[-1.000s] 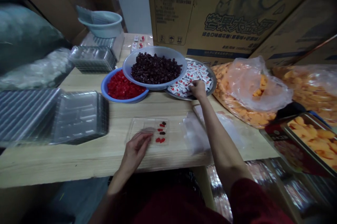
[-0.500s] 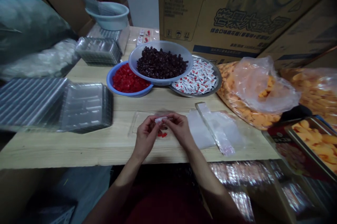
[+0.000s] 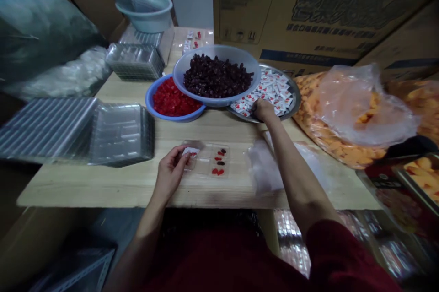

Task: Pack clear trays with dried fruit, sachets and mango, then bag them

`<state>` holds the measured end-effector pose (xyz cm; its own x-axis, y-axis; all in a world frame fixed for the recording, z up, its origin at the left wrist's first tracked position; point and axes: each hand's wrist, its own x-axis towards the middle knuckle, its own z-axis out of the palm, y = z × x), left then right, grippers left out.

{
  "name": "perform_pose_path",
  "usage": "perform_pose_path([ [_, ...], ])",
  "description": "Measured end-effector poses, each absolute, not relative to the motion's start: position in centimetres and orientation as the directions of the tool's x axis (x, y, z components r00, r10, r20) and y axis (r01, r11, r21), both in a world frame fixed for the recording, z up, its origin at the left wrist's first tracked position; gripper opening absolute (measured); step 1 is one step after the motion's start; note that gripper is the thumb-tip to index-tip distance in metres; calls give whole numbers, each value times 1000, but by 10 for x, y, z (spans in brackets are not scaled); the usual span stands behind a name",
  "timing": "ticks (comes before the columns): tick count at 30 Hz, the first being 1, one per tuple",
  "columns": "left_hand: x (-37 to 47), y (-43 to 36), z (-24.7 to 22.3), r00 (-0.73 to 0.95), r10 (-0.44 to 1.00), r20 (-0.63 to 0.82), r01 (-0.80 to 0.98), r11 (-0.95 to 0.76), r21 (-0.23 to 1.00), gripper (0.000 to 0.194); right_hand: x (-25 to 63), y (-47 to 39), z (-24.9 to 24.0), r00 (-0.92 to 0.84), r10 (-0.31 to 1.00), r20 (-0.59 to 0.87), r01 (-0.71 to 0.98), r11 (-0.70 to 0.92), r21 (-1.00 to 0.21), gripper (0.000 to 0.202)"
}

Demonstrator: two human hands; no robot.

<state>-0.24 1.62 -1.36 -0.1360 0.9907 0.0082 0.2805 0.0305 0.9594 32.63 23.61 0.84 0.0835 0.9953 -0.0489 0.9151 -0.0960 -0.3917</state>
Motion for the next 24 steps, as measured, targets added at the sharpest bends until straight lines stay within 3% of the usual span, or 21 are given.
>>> perform_pose_path([
  [4,-2,28,-17,36,999,26,430,-39,902,29,335,239,1,119,993,3,897,-106,-429,14],
  [7,-2,45,-13,145,989,39,565,-115,817,19,351,231,7,244,951,188,774,-74,-628,7],
  [11,7,68,-14,302,953,11,640,-211,739,18,342,177,16,379,865,329,422,155,-893,10],
  [14,17,77,-23,359,930,75,645,-305,701,21,306,109,13,276,935,221,172,178,-969,22],
  [18,21,62,-27,157,954,255,581,-298,757,23,246,29,-4,108,994,-28,-14,-26,-1000,26],
  [20,20,42,-20,122,975,188,481,-223,848,27,221,5,-15,50,993,-107,-59,-104,-993,28],
  [24,17,-2,-10,266,961,-71,251,2,968,28,190,-21,-33,-18,989,-148,-45,-149,-988,24],
])
